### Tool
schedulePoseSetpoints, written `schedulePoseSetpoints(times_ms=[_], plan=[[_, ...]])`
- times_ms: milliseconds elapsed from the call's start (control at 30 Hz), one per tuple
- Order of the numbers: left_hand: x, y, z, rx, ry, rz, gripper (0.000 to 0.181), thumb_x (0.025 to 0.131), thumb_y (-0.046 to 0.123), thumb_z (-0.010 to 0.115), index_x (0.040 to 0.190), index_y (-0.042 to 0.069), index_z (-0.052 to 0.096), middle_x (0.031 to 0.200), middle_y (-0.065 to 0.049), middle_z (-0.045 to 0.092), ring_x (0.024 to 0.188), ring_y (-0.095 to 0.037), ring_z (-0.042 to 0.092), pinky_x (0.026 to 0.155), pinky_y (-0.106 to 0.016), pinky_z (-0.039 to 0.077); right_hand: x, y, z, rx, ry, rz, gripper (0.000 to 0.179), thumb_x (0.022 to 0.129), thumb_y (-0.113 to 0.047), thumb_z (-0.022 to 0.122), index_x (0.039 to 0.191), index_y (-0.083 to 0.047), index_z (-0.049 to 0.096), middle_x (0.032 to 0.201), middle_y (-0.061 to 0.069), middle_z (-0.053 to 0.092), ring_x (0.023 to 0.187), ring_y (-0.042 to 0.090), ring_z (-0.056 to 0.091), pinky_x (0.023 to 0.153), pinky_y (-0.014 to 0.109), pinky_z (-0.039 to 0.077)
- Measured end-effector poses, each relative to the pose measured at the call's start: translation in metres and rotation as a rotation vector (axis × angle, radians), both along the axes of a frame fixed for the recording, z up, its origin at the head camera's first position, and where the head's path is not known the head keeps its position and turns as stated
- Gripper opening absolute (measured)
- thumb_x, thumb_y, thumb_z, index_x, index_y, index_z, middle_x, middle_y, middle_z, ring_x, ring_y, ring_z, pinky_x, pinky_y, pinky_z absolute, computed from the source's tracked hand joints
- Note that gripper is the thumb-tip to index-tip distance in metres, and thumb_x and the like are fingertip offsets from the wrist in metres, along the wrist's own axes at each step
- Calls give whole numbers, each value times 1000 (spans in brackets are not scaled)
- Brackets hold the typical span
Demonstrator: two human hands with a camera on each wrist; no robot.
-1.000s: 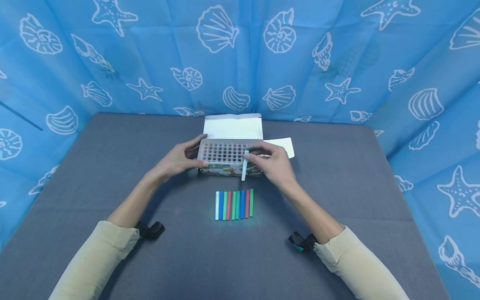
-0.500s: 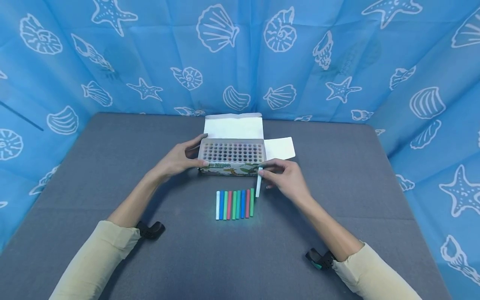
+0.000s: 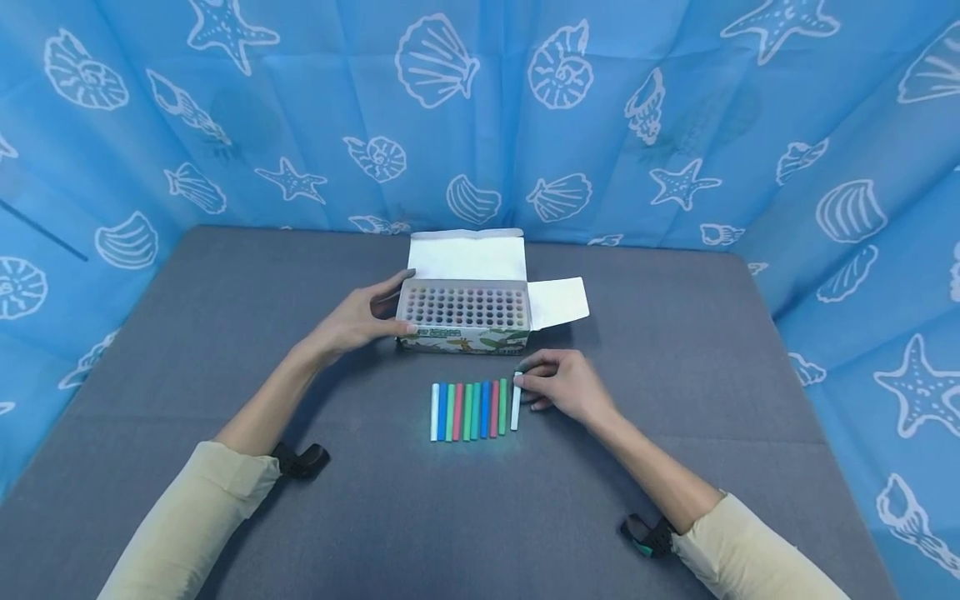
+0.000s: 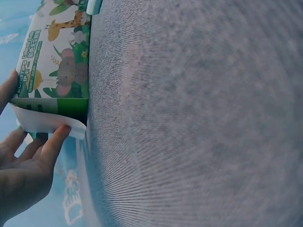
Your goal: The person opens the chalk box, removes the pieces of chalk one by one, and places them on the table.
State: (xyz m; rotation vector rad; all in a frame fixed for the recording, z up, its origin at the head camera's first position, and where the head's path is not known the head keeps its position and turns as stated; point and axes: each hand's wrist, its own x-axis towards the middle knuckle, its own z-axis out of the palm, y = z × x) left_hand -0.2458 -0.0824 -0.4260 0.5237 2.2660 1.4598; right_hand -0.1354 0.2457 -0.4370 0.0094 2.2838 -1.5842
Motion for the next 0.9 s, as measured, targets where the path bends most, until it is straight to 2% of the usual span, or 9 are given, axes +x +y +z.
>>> schedulePoseSetpoints(times_ms=[167, 467, 633, 900], plan=[[-1, 0, 0, -17, 28, -8, 89, 87, 23, 79, 159, 23, 27, 160, -13, 30, 144, -33, 34, 109, -46, 41, -1, -4, -4, 55, 7, 2, 33, 93, -11, 71, 118, 9, 66, 98, 19, 73, 78, 20, 72, 66, 34, 61], [-3, -1, 0, -26, 41, -4, 91, 86, 23, 81, 159, 22, 26, 160, -14, 28, 142, -35, 36, 109, -44, 42, -3, -7, -8, 148, 45, -23, 25, 91, -12, 74, 110, 3, 73, 95, 14, 73, 72, 19, 72, 64, 31, 60], [-4, -2, -1, -69, 113, -3, 92, 84, 29, 82, 158, 21, 28, 156, -16, 38, 142, -35, 37, 110, -49, 39, -4, -5, -8, 164, 70, 5, 27, 91, -11, 73, 114, 5, 71, 99, 16, 72, 75, 20, 72, 65, 31, 60], [-4, -5, -4, -224, 258, 51, 92, 80, 39, 84, 156, 21, 35, 150, -18, 45, 134, -37, 45, 106, -54, 41, -3, 4, 4, 193, 112, 49, 31, 94, -15, 70, 119, 4, 68, 101, 16, 71, 80, 23, 71, 67, 31, 60]])
